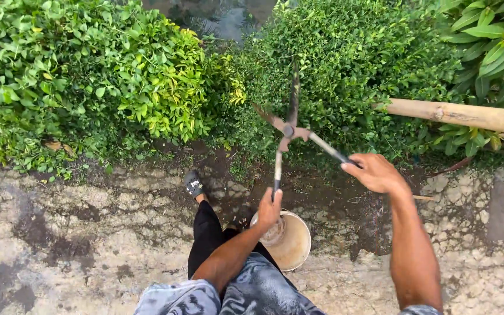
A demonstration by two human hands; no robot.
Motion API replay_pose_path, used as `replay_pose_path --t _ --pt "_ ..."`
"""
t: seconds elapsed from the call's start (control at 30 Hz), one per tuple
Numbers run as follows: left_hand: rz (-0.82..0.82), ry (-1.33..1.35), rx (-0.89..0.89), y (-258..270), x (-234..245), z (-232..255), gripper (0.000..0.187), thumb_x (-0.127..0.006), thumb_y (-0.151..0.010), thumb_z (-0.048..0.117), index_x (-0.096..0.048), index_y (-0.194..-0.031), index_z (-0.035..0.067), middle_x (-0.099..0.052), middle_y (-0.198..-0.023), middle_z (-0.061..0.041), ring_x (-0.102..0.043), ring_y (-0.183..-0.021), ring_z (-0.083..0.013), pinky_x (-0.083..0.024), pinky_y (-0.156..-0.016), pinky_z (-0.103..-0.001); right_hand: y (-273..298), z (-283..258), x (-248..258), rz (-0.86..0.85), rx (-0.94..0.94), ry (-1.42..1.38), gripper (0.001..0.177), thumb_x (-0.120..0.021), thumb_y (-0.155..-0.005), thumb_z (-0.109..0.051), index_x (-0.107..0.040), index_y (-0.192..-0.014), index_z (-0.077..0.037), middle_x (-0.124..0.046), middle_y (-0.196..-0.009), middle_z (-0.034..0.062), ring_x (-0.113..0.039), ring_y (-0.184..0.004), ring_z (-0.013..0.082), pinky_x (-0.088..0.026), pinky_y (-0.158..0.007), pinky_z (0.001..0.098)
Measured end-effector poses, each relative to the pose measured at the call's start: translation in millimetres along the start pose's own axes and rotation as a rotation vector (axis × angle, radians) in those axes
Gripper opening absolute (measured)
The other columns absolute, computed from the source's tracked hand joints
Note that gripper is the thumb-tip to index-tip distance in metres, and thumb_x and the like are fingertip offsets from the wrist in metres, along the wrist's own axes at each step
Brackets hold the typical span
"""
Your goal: Pruning a bush into a spherical shape using hand shears.
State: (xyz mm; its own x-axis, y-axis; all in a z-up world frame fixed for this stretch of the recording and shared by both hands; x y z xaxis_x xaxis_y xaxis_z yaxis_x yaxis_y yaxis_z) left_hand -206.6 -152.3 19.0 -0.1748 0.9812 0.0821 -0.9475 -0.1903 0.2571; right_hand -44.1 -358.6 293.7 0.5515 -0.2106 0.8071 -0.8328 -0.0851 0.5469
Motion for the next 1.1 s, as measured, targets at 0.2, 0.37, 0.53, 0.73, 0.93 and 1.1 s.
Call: replay_pose_path --t 0.2,0.37,0.53,0.73,0.93,1.1 --pt "-0.205 0.152 0.150 57 -58 -2 0.036 -0.052 -0.106 0.042 -0.049 -0.096 0.008 -0.052 -0.067 -0.008 -0.053 -0.060 -0.0194 -0.044 -0.054 -0.039 45 13 29 -0.138 -0.126 0.170 0.044 -0.063 -0.089 -0.057 -0.074 -0.094 -0.015 -0.064 -0.064 0.0092 -0.059 -0.062 0.0239 -0.043 -0.061 0.0447" --pt "-0.161 0.184 0.168 29 -89 -1 0.038 -0.050 -0.107 0.045 -0.050 -0.096 0.009 -0.052 -0.066 -0.005 -0.054 -0.058 -0.0159 -0.045 -0.053 -0.036 12 -5 9 -0.112 -0.173 0.176 0.043 -0.062 -0.091 -0.056 -0.074 -0.094 -0.014 -0.066 -0.067 0.0085 -0.062 -0.066 0.0236 -0.044 -0.063 0.0459" --pt "-0.060 0.495 0.323 -21 -97 -11 0.041 -0.045 -0.108 0.049 -0.049 -0.093 0.012 -0.053 -0.062 -0.003 -0.054 -0.051 -0.0153 -0.045 -0.049 -0.035 -32 -38 -30 0.007 -0.081 0.133 0.045 -0.061 -0.091 -0.055 -0.074 -0.102 -0.014 -0.070 -0.080 0.0125 -0.068 -0.079 0.0338 -0.050 -0.073 0.0495" --pt "-0.021 0.521 0.437 -29 -73 3 0.041 -0.046 -0.106 0.048 -0.047 -0.089 0.010 -0.049 -0.061 -0.002 -0.052 -0.049 -0.0159 -0.042 -0.046 -0.035 -35 -42 -60 0.051 -0.095 0.082 0.047 -0.060 -0.093 -0.055 -0.075 -0.105 -0.012 -0.075 -0.093 0.0157 -0.072 -0.092 0.0371 -0.055 -0.083 0.0515" --pt "0.004 0.787 0.495 -29 -94 -14 0.042 -0.047 -0.110 0.045 -0.063 -0.099 0.008 -0.064 -0.079 0.002 -0.060 -0.066 -0.0092 -0.052 -0.059 -0.032 -25 -37 -165 0.253 -0.008 -0.024 0.046 -0.060 -0.092 -0.051 -0.067 -0.105 -0.007 -0.072 -0.092 0.0233 -0.069 -0.089 0.0456 -0.052 -0.077 0.0577" --pt "-0.105 0.563 0.474 19 -72 3 0.038 -0.043 -0.107 0.047 -0.048 -0.094 0.012 -0.049 -0.065 -0.002 -0.049 -0.051 -0.0157 -0.041 -0.046 -0.036 -12 -29 -51 -0.031 -0.096 0.141 0.048 -0.056 -0.095 -0.056 -0.074 -0.100 -0.011 -0.068 -0.082 0.0146 -0.064 -0.075 0.0323 -0.049 -0.069 0.0493"
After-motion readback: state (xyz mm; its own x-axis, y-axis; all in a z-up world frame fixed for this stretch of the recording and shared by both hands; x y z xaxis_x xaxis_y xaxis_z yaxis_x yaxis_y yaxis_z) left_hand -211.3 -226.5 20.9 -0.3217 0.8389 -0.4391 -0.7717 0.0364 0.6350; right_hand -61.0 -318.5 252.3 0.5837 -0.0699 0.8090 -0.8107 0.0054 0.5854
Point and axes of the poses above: each hand's wrist, its own y-axis away from the middle knuckle, its own x-axis out of the back of the hand, z = x × y, the point moved 3 cm from there along -y, towards the middle knuckle
